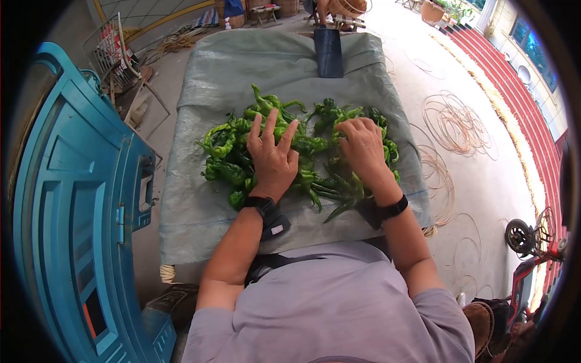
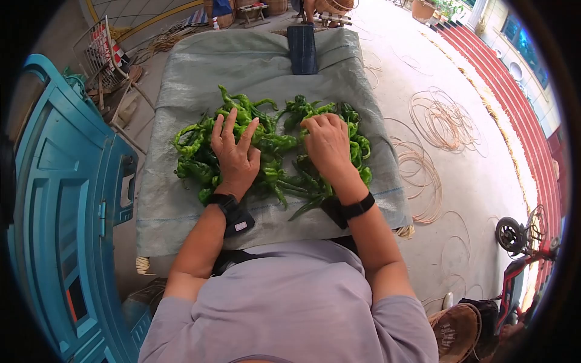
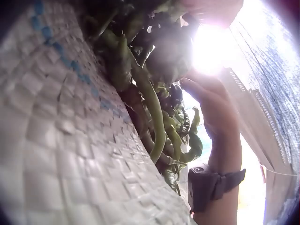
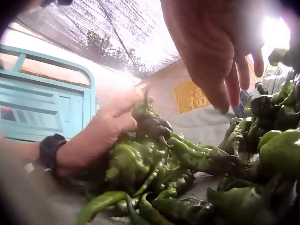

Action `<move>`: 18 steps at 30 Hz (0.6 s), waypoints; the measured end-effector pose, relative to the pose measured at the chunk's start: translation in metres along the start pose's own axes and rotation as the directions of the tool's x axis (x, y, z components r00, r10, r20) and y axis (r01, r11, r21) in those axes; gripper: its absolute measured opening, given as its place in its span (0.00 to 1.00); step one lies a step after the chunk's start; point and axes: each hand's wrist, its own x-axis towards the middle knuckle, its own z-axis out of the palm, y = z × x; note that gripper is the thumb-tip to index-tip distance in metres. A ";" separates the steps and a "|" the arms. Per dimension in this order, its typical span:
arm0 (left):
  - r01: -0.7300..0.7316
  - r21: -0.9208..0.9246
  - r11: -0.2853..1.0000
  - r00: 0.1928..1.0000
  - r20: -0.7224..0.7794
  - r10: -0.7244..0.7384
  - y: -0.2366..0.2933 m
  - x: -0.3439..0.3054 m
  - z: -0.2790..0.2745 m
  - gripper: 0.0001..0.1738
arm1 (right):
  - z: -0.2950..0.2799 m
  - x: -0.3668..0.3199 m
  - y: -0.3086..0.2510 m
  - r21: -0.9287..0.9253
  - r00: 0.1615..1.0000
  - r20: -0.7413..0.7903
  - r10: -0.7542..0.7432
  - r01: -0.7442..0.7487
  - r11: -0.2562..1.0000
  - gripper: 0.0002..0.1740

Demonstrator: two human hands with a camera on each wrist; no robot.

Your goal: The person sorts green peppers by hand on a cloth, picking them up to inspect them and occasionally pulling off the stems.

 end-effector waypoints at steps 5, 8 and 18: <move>-0.031 -0.015 0.999 1.000 -0.002 0.031 -0.005 0.000 0.003 0.38 | 0.030 0.006 0.022 -0.212 0.980 0.125 -0.154 0.178 0.961 0.20; -0.039 -0.042 0.998 0.998 -0.046 0.037 -0.007 0.000 0.005 0.38 | 0.029 0.008 0.025 -0.261 0.965 0.208 -0.158 0.210 0.942 0.21; -0.051 -0.154 0.987 0.998 -0.049 0.044 -0.002 0.003 -0.003 0.35 | -0.024 0.015 -0.033 0.488 0.932 -0.324 0.162 0.018 0.873 0.22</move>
